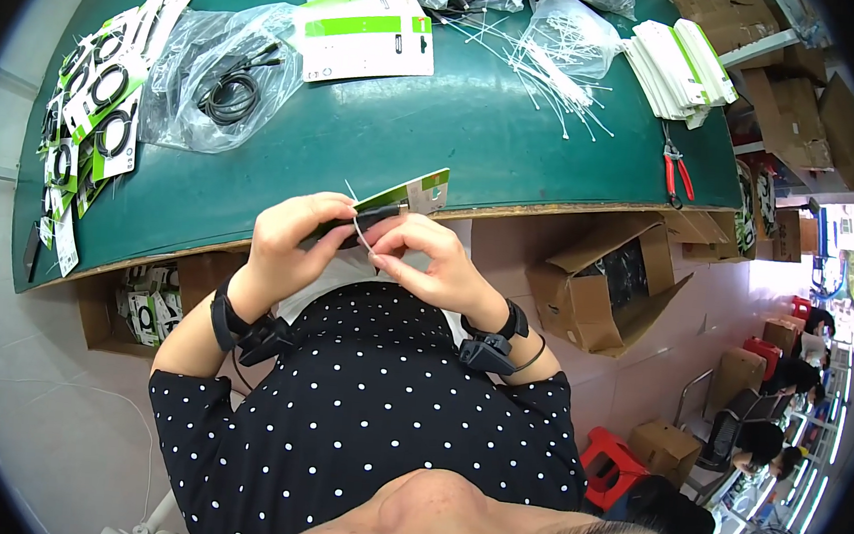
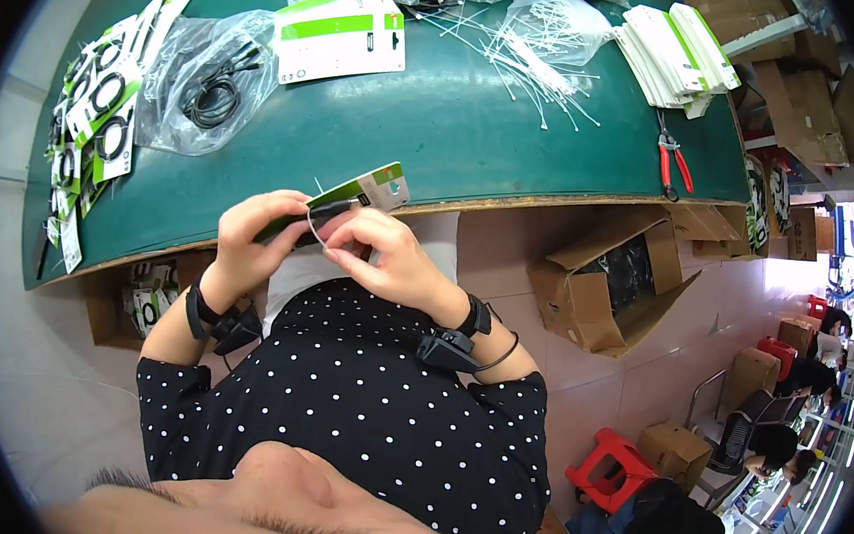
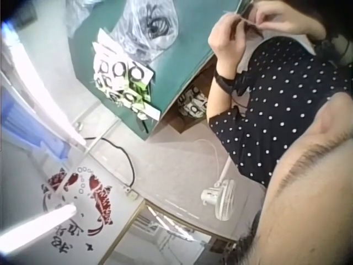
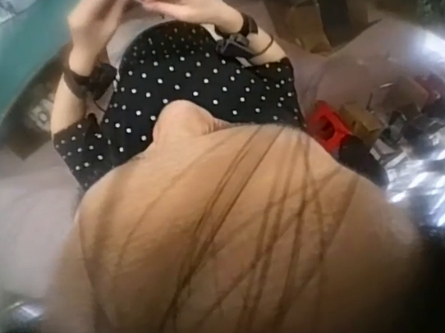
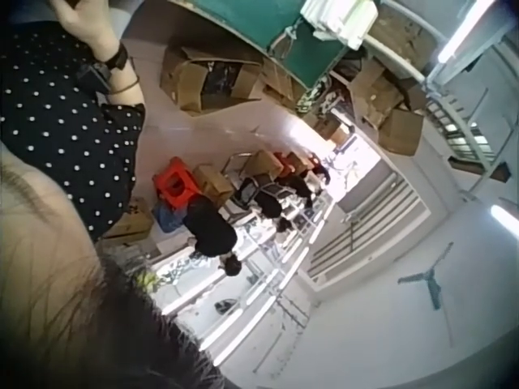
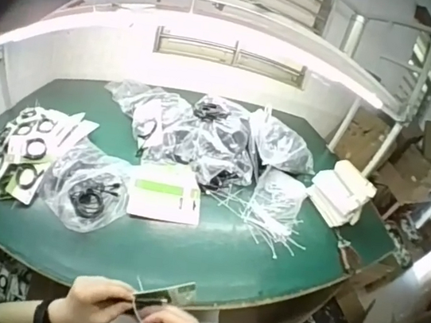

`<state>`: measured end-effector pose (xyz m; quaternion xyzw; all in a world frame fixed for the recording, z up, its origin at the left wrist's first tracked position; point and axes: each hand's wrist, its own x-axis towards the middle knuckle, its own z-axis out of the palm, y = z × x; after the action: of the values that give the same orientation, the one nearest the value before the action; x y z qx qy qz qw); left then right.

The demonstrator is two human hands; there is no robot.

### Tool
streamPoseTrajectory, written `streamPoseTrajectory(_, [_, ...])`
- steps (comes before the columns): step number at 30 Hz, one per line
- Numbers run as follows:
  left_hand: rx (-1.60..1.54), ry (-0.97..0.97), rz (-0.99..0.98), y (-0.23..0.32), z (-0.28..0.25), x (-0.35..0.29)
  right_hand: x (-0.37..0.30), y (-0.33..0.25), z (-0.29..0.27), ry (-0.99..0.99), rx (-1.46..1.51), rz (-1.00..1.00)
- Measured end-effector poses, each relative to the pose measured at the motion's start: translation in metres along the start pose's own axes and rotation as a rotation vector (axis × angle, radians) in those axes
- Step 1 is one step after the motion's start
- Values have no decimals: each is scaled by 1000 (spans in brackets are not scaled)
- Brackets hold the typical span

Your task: The person packages a cable by placing it onto a cardboard backing and threading a zip tie through the holes to pull it tight. They then turn the package over to thread and tighten a second zip tie before setting the finished item aside.

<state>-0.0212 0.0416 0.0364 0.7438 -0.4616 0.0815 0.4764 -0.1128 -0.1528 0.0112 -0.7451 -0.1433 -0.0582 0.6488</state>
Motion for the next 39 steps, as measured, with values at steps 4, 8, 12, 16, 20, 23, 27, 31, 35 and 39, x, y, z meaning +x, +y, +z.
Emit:
streamPoseTrajectory(4, [-225,-57,-295,-17,-8,7,10,5,-2,46,56,3])
streamPoseTrajectory(8, [-627,-90,-781,-29,-6,7,20,14,-9,45,100,61])
streamPoseTrajectory(12, [-769,-136,-1057,-30,-1,5,26,18,-22,-82,321,444])
streamPoseTrajectory(16, [-830,-154,-1258,-34,6,-4,28,15,-29,-189,417,616])
streamPoseTrajectory(20, [-913,-156,-1357,-34,10,-17,23,15,-31,-292,390,636])
streamPoseTrajectory(23, [-945,-176,-1387,-30,11,-21,19,14,-30,-334,381,633])
streamPoseTrajectory(27, [-1002,-175,-1397,-25,13,-23,16,12,-23,-180,477,640])
streamPoseTrajectory(31, [-1037,-138,-1423,-22,15,-22,9,18,-7,-21,352,412])
streamPoseTrajectory(35, [-1048,-141,-1426,-20,15,-23,6,16,0,75,230,322])
streamPoseTrajectory(39, [-1087,-132,-1429,-21,16,-25,6,12,1,61,-21,228])
